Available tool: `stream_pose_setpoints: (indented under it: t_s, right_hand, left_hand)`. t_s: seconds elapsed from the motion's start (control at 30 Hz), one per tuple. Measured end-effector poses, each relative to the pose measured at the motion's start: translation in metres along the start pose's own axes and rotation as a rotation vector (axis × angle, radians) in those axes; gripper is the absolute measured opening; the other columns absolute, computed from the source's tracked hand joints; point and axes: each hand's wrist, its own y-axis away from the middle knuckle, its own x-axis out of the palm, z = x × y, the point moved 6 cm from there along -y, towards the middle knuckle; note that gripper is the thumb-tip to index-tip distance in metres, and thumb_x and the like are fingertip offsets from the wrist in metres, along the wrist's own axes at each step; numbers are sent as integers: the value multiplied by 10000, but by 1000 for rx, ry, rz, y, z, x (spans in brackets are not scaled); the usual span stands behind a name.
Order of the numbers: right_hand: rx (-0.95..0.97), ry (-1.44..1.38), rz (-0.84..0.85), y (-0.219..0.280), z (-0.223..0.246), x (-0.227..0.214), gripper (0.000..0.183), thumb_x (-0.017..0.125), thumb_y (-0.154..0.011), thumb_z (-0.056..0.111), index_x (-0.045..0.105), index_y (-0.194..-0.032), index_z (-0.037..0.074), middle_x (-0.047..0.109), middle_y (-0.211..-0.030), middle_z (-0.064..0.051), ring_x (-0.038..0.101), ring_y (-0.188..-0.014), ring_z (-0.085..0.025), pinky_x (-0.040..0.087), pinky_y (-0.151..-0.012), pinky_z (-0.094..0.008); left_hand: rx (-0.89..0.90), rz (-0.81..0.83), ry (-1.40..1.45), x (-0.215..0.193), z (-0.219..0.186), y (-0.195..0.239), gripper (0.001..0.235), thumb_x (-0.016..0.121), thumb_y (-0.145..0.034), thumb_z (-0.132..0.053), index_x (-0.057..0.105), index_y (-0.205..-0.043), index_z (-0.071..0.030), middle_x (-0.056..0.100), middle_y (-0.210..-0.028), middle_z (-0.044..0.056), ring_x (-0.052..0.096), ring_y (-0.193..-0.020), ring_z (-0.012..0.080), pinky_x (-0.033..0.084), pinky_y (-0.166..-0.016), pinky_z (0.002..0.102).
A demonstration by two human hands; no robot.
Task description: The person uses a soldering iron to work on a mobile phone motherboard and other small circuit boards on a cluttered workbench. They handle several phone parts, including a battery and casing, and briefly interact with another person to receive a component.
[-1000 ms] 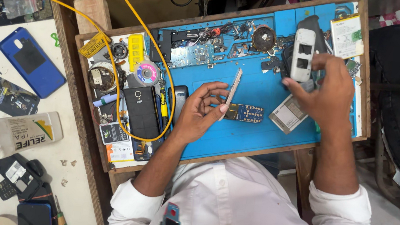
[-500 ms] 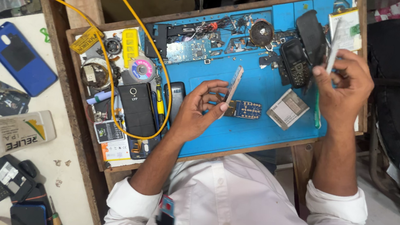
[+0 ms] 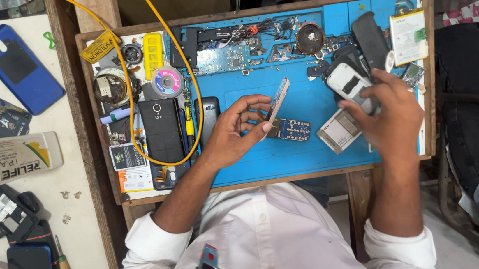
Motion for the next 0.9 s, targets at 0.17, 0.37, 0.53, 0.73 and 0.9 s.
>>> stream_pose_setpoints:
  t_s: [0.17,0.37,0.53,0.73,0.9]
  right_hand:
    - [47,-16,-7,-2,-14,13,419,1000,-758,200,633,-883,43,728,-980,-126,696,-785,-275,555,-694,-375]
    - [399,-1174,-203,13,-68,22,297,766,-1039,285,623,-1161,55,699,-984,-143,698,-796,-236,560,-707,-326]
    - [687,-1927,-260,34,-94,37,519,466,-1123,494,653,-1229,22,708,-1004,-199,685,-791,-266,561,-702,-326]
    - [644,-1900,-147,30,-69,44,523,452,-1138,478,633,-1273,6,714,-1035,-205,691,-850,-272,563,-724,-365]
    - [567,-1884,65,31,-17,54,571,521,-1039,455,483,-1449,60,709,-1195,-193,727,-981,-278,608,-812,-413]
  left_hand:
    - [5,-1,-9,0,-1,0,473,730,-976,-116,548,-1401,-15,630,-1338,126,672,-1047,117,611,-802,253]
    - [8,-14,-10,0,0,1,479,729,-969,-102,545,-1401,-9,638,-1318,126,669,-1059,112,605,-811,251]
    - [5,-6,41,0,2,-1,474,716,-974,-89,536,-1404,-5,628,-1299,123,656,-1031,113,607,-808,257]
    - [72,-48,76,7,-13,-3,475,732,-967,-72,552,-1402,-16,623,-1307,100,643,-1077,122,597,-831,260]
    - [121,-78,-261,56,-38,-13,534,847,-867,-132,627,-1349,-62,664,-1261,103,706,-1111,172,607,-790,267]
